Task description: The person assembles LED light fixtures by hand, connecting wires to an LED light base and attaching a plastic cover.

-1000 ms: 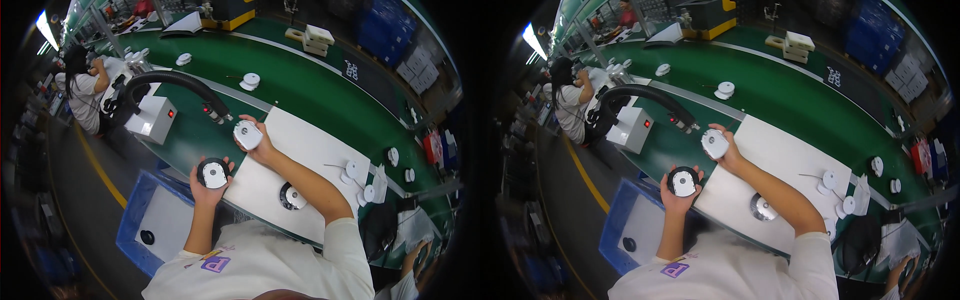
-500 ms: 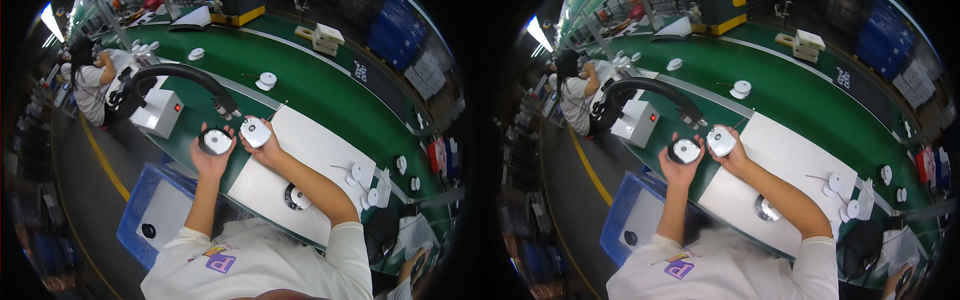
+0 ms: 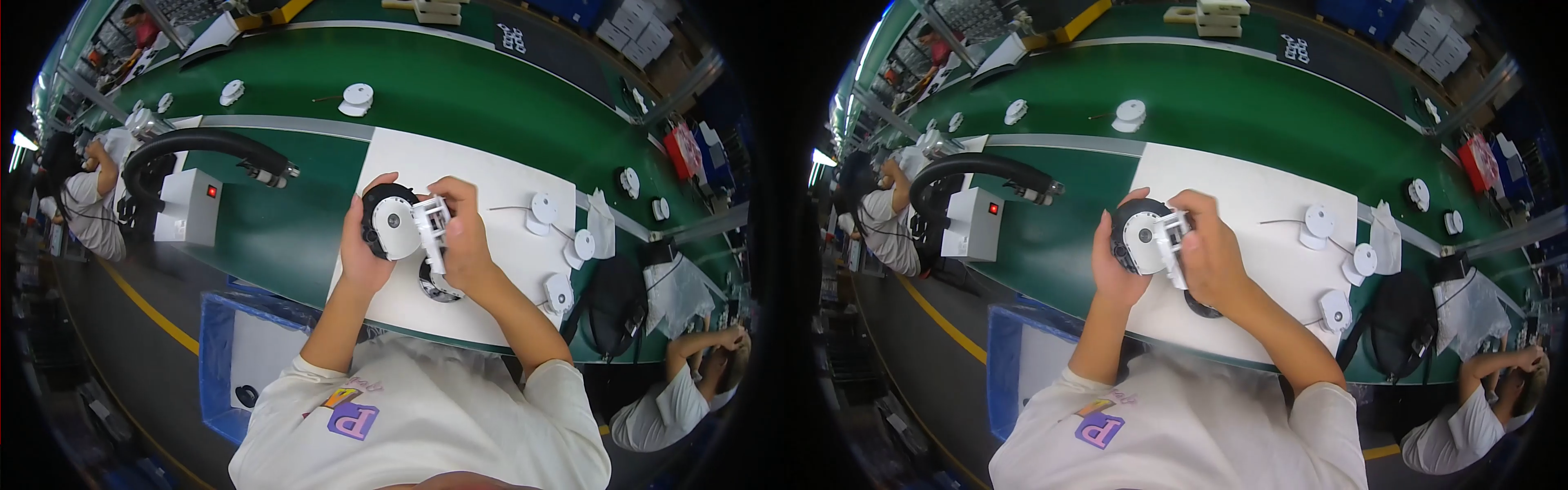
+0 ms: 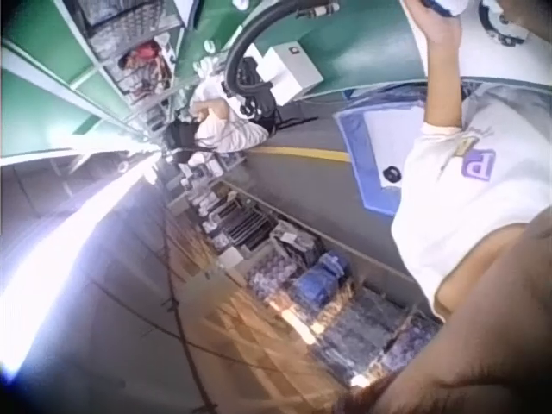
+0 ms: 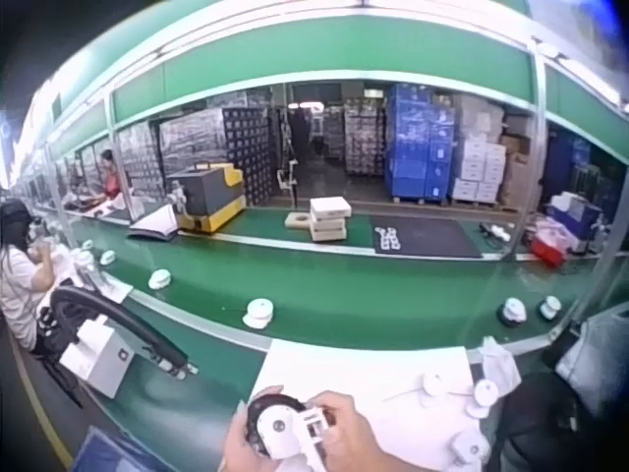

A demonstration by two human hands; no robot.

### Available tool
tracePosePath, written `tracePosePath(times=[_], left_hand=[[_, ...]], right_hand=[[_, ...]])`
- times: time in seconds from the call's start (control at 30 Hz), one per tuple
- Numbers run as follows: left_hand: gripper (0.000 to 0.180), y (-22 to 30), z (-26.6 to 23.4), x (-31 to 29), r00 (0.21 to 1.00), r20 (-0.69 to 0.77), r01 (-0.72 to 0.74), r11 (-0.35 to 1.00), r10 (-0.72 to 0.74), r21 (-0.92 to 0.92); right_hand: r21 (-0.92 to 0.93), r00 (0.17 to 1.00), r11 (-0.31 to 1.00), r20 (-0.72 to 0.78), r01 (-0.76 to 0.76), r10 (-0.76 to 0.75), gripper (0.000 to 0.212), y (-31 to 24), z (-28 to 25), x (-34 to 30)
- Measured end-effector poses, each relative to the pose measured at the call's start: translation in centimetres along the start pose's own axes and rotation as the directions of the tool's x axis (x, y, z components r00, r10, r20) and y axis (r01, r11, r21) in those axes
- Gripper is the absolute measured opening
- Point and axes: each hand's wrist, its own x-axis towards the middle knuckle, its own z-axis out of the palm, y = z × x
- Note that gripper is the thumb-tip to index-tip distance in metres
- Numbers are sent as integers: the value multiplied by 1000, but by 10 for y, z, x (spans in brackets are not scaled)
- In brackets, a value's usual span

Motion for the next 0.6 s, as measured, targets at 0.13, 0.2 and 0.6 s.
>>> tracePosePath(times=[0.13, 0.2, 0.6], left_hand=[[56, -6, 40, -10, 988, 31, -150, 895, 151, 420], [58, -10, 45, -12, 990, 26, -131, 848, 137, 513], [64, -13, 43, -22, 970, 193, -241, 717, 150, 654]], right_hand=[[-464, 971, 853, 134, 240, -200, 41, -20, -10, 8], [-511, 958, 811, 152, 286, -242, 41, -24, -13, 8], [-596, 923, 710, 165, 375, -348, 44, -33, -12, 1]])
